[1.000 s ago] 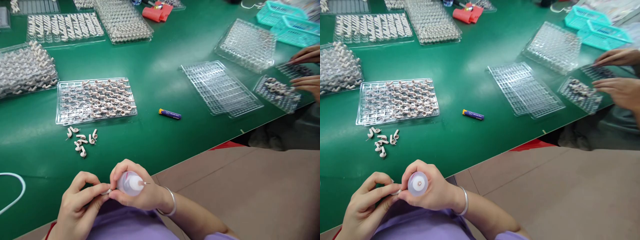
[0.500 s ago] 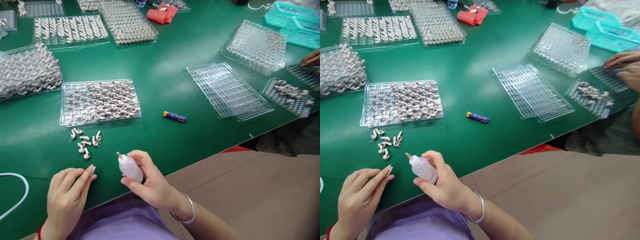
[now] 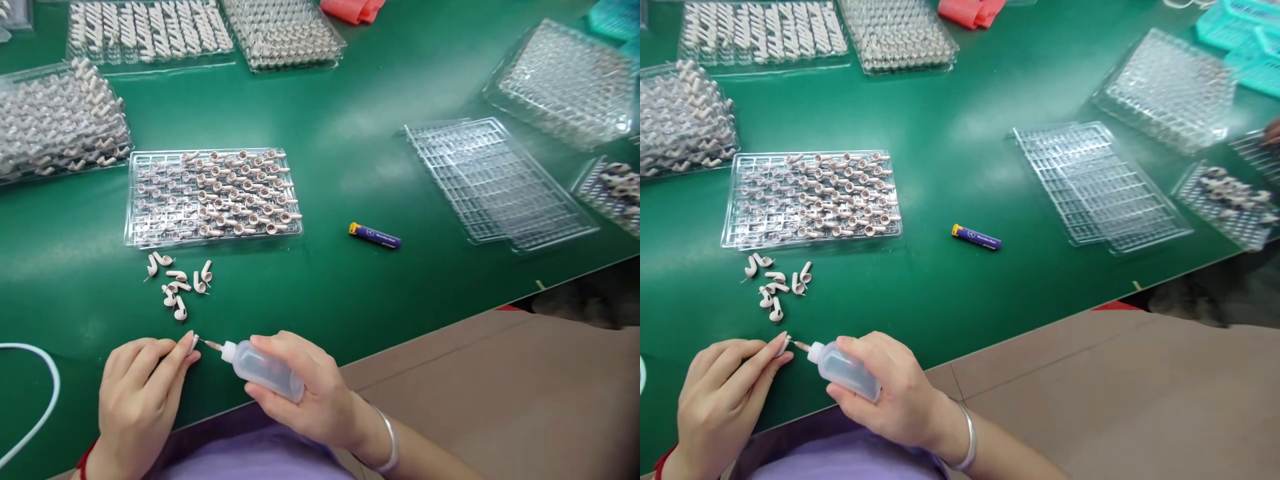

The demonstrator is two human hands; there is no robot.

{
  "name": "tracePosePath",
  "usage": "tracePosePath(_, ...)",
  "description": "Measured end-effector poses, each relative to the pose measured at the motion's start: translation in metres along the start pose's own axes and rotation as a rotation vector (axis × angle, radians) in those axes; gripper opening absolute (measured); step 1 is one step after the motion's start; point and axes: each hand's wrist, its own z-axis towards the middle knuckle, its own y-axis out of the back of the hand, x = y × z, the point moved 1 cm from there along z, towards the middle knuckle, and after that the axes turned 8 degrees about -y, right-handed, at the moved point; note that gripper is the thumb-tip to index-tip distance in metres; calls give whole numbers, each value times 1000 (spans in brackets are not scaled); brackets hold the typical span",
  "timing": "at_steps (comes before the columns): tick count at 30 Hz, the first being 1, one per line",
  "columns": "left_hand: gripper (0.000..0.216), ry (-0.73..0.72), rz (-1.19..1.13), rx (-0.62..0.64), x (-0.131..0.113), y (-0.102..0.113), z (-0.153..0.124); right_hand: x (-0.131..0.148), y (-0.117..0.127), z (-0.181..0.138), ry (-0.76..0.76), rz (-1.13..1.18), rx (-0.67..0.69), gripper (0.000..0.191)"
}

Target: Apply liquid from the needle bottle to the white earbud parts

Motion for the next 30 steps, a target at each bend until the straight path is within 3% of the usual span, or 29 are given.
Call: tracePosePath(30,32,45,-33,-4,-1,1,0,-1,-2,1,-9,1,12,38)
